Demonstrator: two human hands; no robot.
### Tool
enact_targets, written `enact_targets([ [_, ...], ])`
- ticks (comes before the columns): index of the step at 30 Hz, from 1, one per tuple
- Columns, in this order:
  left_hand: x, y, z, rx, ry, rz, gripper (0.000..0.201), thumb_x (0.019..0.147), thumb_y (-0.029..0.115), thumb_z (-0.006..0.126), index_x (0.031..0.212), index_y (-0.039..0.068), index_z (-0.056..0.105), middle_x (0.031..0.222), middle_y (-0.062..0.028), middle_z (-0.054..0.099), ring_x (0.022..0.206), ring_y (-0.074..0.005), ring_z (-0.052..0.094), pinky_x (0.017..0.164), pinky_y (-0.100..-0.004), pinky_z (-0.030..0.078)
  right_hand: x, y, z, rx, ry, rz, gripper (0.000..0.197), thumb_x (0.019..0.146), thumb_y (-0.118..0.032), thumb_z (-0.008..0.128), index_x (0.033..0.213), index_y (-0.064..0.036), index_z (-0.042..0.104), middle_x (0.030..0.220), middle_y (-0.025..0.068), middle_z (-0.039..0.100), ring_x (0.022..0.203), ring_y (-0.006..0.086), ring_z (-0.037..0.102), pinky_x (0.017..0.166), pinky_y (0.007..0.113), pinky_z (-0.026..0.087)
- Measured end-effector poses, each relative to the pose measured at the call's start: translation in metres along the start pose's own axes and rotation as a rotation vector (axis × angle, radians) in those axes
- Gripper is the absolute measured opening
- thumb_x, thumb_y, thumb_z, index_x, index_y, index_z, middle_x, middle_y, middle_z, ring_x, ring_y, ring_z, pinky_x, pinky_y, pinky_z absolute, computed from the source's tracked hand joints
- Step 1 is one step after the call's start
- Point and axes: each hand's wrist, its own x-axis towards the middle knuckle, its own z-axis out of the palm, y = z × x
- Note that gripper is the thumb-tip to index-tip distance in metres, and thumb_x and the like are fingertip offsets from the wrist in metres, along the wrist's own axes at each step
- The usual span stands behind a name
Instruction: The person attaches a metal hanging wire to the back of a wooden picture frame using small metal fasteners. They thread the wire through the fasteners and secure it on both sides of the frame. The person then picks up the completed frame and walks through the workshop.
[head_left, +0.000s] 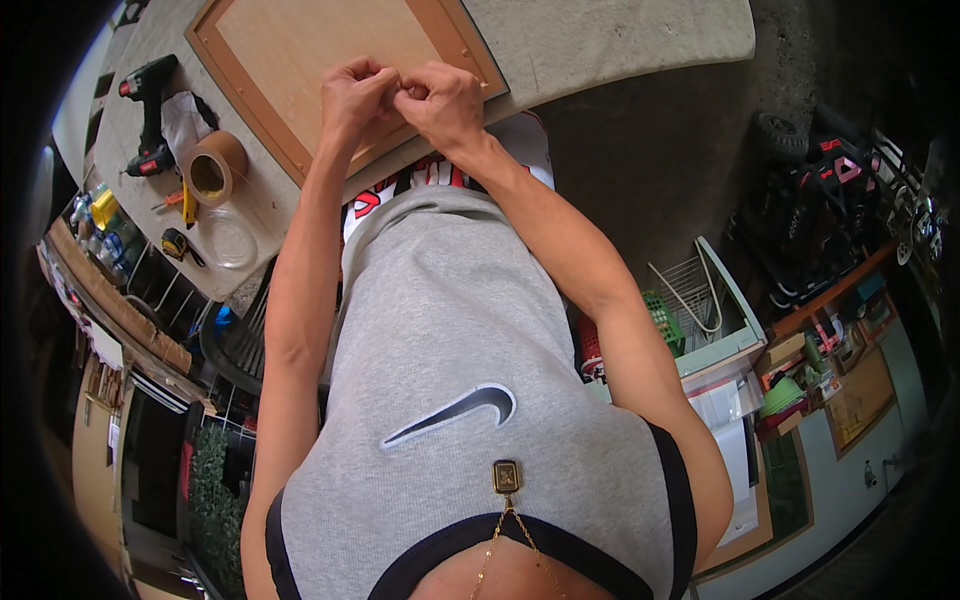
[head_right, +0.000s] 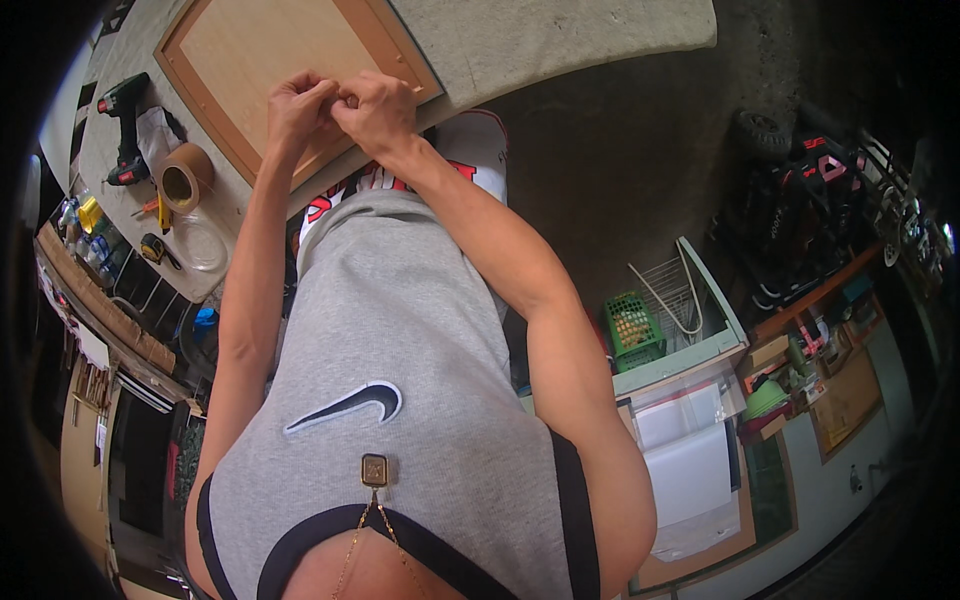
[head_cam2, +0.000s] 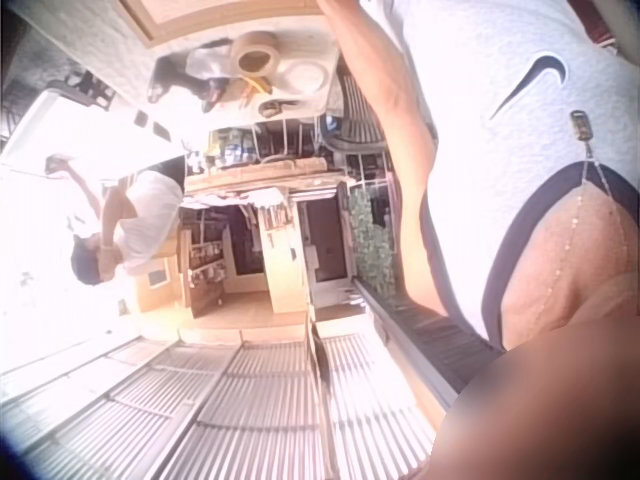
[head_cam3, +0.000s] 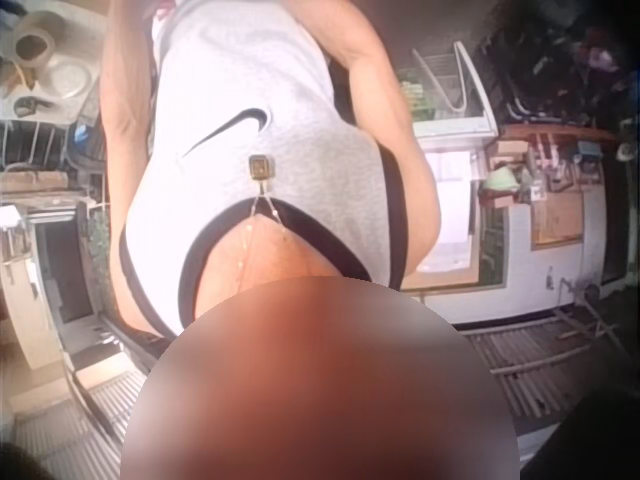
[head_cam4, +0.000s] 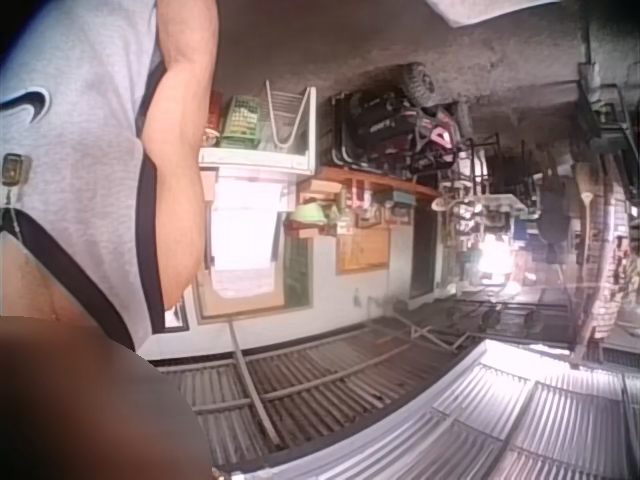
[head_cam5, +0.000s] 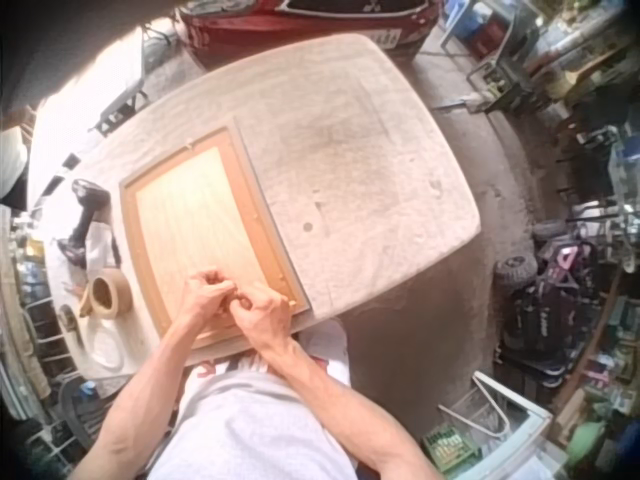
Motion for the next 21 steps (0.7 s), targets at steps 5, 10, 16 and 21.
enact_targets([
  [5,0.0003,0.0007,-0.0011,-0.022,-0.023,-0.010,0.011,0.079,0.008,0.065,0.072,0.000,0.062,0.059,-0.0028,0.059,0.046,-0.0072,0.053,0.041,-0.0214,0.043,0.0017,-0.0011,-0.0010,-0.003,-0.027,0.041,0.011,0.066,-0.017,0.066,0.070,-0.0070,0.069,0.071,0.0102,0.065,0.066,0.0295,0.064,0.060,0.039,0.051],
  [10,0.0013,0.0002,-0.0024,-0.024,-0.026,-0.021,0.011,0.079,0.008,0.065,0.071,0.001,0.063,0.058,-0.0026,0.059,0.046,-0.0075,0.052,0.041,-0.0217,0.044,0.0031,-0.0021,-0.0016,-0.016,-0.054,0.043,0.012,0.067,-0.017,0.066,0.072,-0.0067,0.070,0.073,0.0113,0.065,0.068,0.0302,0.064,0.061,0.040,0.051],
  [16,0.0014,0.0006,-0.0045,-0.030,-0.049,-0.020,0.011,0.079,0.008,0.065,0.071,0.001,0.062,0.058,-0.0023,0.058,0.046,-0.0073,0.052,0.041,-0.0215,0.043,0.0052,-0.0021,-0.0001,-0.039,-0.072,0.061,0.014,0.068,-0.019,0.066,0.072,-0.0054,0.070,0.076,0.0123,0.067,0.070,0.0312,0.065,0.063,0.041,0.052],
  [21,0.0009,0.0008,-0.0054,-0.040,-0.066,-0.013,0.011,0.079,0.008,0.065,0.071,0.001,0.062,0.058,-0.0026,0.058,0.046,-0.0068,0.051,0.041,-0.0216,0.043,0.0078,-0.0039,-0.0002,-0.094,-0.095,0.053,0.015,0.069,-0.018,0.067,0.074,-0.0049,0.070,0.074,0.0125,0.067,0.069,0.0304,0.066,0.064,0.039,0.052],
])
